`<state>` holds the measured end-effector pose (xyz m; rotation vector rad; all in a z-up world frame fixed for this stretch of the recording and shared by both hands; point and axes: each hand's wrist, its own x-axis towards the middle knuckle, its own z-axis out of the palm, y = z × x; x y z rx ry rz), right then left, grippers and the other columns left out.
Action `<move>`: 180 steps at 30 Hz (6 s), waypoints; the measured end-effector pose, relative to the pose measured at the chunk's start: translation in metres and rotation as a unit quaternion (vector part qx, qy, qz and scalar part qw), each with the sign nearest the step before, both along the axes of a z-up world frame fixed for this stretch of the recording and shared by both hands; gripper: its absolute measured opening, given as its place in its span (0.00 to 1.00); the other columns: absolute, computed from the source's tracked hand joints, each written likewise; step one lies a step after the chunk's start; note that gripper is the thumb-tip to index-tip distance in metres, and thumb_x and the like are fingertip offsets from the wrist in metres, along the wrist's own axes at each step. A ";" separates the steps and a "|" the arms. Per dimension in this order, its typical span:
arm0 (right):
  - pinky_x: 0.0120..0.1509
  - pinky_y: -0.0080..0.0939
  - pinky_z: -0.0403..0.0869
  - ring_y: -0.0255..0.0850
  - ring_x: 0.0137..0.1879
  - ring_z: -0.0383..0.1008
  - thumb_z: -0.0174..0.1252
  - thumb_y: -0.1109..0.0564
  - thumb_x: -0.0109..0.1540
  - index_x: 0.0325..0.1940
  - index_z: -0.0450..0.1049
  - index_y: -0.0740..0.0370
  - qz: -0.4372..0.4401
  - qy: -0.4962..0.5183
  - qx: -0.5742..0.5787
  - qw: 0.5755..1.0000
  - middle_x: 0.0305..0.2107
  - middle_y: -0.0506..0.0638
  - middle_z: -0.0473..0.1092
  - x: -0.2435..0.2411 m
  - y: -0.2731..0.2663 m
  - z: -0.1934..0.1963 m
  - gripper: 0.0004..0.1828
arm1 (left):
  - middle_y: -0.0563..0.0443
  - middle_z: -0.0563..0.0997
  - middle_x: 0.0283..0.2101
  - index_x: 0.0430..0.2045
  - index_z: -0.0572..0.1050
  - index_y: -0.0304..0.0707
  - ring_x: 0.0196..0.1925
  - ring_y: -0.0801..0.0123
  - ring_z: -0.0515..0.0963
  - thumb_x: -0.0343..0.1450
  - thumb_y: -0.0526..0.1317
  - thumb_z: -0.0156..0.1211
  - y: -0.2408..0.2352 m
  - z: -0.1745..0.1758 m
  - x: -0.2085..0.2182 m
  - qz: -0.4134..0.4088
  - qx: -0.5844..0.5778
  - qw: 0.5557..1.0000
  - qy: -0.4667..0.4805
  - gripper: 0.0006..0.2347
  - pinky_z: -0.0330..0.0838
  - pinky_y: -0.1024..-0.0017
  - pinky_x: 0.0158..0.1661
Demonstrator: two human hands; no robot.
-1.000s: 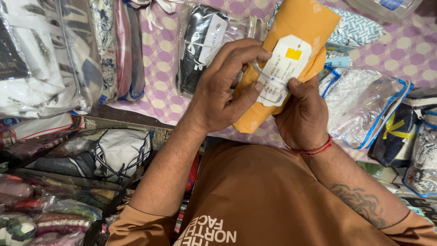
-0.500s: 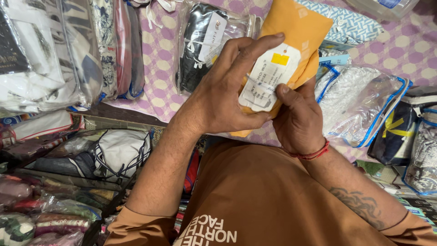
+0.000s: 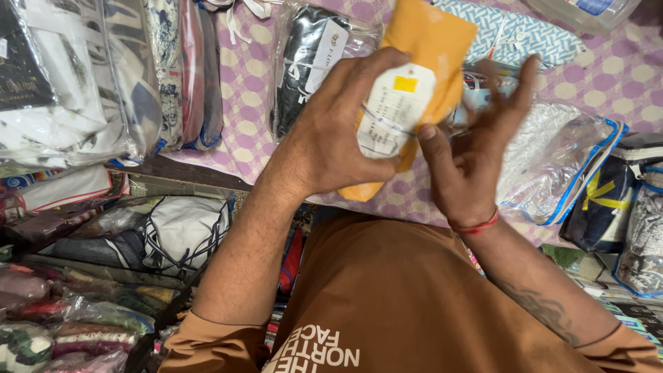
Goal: The person folds several pieces of clothing, including a yellow garment and a white patterned item, then places them into clear plastic zip-top bags. They tie the bags with white ribbons and arrange the packed items on a patterned surface.
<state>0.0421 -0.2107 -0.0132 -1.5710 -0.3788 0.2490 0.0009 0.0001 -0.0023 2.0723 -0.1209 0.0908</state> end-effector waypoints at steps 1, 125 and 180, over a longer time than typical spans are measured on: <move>0.73 0.43 0.72 0.46 0.69 0.63 0.63 0.63 0.70 0.80 0.46 0.51 -0.018 -0.154 -0.080 0.985 0.67 0.54 0.59 0.005 -0.001 0.002 0.41 | 0.40 0.69 0.65 0.70 0.60 0.42 0.69 0.51 0.73 0.60 0.40 0.81 0.001 -0.003 0.001 0.015 0.007 1.000 0.002 0.42 0.73 0.61 0.68; 0.60 0.48 0.75 0.46 0.59 0.75 0.60 0.51 0.61 0.77 0.48 0.56 0.126 0.473 -0.009 0.872 0.58 0.51 0.72 -0.006 -0.002 -0.078 0.44 | 0.18 0.49 0.70 0.67 0.58 0.27 0.71 0.22 0.51 0.53 0.56 0.79 0.018 -0.073 -0.002 0.179 0.290 0.932 0.125 0.50 0.50 0.28 0.63; 0.67 0.43 0.72 0.43 0.64 0.71 0.68 0.65 0.62 0.74 0.44 0.64 0.245 0.147 -0.185 0.940 0.59 0.55 0.67 0.042 0.095 -0.135 0.46 | 0.30 0.81 0.37 0.43 0.75 0.20 0.39 0.41 0.82 0.64 0.65 0.69 0.075 -0.106 0.021 0.432 0.280 0.842 0.159 0.36 0.76 0.52 0.41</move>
